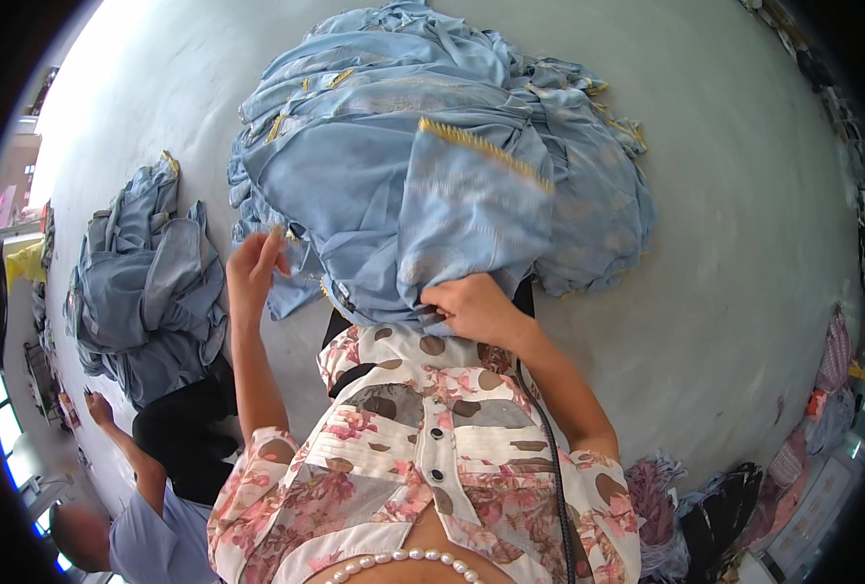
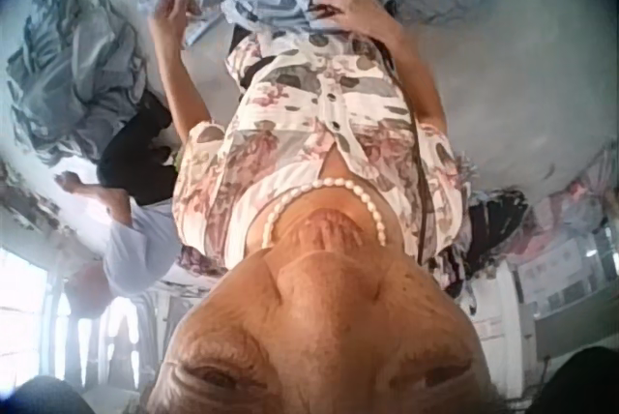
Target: The person sits on the floor and repeatedly picks up pieces of light blue fabric with gold trim. They use a handheld electric trimmer to cut along the edges of the trim, then set the pieces aside.
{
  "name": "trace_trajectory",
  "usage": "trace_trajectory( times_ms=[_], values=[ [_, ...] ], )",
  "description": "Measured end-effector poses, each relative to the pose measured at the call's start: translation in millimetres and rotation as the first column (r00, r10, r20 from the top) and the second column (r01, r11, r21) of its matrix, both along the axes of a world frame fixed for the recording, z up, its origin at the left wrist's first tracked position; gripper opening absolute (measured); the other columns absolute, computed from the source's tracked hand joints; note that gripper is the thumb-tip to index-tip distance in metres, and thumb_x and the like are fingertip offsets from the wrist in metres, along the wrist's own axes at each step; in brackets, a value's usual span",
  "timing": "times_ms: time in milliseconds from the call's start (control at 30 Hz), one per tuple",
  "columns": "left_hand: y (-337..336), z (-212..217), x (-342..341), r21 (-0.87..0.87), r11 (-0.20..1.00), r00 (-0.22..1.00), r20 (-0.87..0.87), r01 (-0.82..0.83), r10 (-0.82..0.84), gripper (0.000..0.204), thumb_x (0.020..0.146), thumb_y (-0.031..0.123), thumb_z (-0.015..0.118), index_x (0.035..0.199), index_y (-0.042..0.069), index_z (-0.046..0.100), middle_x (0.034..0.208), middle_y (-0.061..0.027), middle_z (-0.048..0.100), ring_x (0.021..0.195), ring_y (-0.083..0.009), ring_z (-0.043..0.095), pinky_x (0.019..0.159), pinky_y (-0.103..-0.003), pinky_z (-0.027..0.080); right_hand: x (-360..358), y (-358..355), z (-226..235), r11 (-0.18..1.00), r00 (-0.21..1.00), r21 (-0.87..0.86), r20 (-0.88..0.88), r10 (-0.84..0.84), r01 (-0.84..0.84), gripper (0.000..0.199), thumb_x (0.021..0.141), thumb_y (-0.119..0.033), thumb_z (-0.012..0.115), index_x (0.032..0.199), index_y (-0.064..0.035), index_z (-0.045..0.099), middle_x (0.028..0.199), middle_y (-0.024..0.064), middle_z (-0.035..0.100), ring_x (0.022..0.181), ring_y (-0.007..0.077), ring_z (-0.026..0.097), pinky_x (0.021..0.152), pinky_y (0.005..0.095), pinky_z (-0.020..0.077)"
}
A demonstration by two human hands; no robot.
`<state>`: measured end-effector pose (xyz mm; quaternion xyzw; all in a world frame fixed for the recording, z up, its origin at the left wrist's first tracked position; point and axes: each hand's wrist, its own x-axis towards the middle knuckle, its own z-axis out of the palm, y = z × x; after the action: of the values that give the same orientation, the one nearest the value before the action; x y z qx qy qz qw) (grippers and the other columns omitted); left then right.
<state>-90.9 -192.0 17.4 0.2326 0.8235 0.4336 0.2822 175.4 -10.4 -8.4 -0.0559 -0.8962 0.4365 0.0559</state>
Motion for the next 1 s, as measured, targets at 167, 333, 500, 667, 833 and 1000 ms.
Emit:
trace_trajectory(
  times_ms=[167,333,500,667,833,1000],
  values=[
    [111,9,28,0.227,0.910,0.852,-0.481,0.348,-0.205,0.014,0.083,0.012,0.065,0.094,0.004,0.064,0.082,-0.0044,0.066,0.070,-0.0100,0.058,0.061,-0.024,0.045,8,-19,-34,0.959,0.989,0.281,0.146,-0.012,-0.030,0.007,0.074,-0.011,0.056,0.079,-0.0064,0.057,0.071,0.0108,0.061,0.065,0.0282,0.062,0.058,0.0388,0.0486],
    [217,-17,75,0.105,0.646,0.473,-0.769,0.756,-0.429,0.031,0.077,0.019,0.067,0.107,0.011,0.063,0.115,-0.0083,0.059,0.113,-0.0280,0.050,0.093,-0.040,0.039,-1,-22,-45,0.917,0.982,0.390,0.187,0.012,-0.086,0.009,0.077,-0.013,0.051,0.080,-0.0053,0.055,0.071,0.0108,0.060,0.067,0.0282,0.063,0.059,0.0392,0.0493],
    [253,-45,110,-0.352,0.462,0.151,-0.640,0.814,-0.753,0.033,0.072,0.026,0.073,0.099,0.009,0.064,0.102,-0.0055,0.062,0.109,-0.0253,0.051,0.092,-0.041,0.037,-2,-33,-45,0.925,0.983,0.380,0.166,-0.084,0.015,0.011,0.075,-0.014,0.054,0.082,-0.0053,0.056,0.069,0.0100,0.059,0.069,0.0286,0.064,0.059,0.0387,0.0496],
    [229,-46,95,0.161,0.570,0.561,-0.518,0.805,-0.646,0.021,0.065,0.010,0.073,0.082,0.005,0.060,0.080,-0.0044,0.061,0.085,-0.0238,0.058,0.074,-0.033,0.045,33,-17,-18,0.905,0.902,0.055,-0.128,-0.412,0.422,0.026,0.065,-0.003,0.064,0.090,-0.0070,0.060,0.073,0.0081,0.061,0.066,0.0244,0.063,0.056,0.0352,0.0479],
    [184,-23,82,0.554,0.599,0.732,-0.029,0.578,-0.681,0.021,0.075,-0.013,0.059,0.087,0.003,0.052,0.099,-0.0047,0.060,0.088,-0.0075,0.053,0.078,-0.021,0.043,43,18,14,0.491,0.441,-0.213,-0.244,-0.864,0.844,0.032,0.071,-0.003,0.073,0.100,-0.0075,0.061,0.078,-0.0018,0.061,0.056,0.0026,0.040,0.051,0.0168,0.0345],
    [169,-17,81,0.591,0.628,0.728,0.097,0.506,-0.678,0.026,0.075,-0.017,0.058,0.091,0.002,0.051,0.103,-0.0065,0.060,0.095,-0.0105,0.055,0.084,-0.024,0.046,23,45,46,0.535,0.503,-0.450,-0.201,-0.841,0.715,0.034,0.074,-0.010,0.075,0.105,-0.0043,0.061,0.081,-0.0040,0.061,0.056,0.0029,0.035,0.051,0.0171,0.0328]
  ],
)
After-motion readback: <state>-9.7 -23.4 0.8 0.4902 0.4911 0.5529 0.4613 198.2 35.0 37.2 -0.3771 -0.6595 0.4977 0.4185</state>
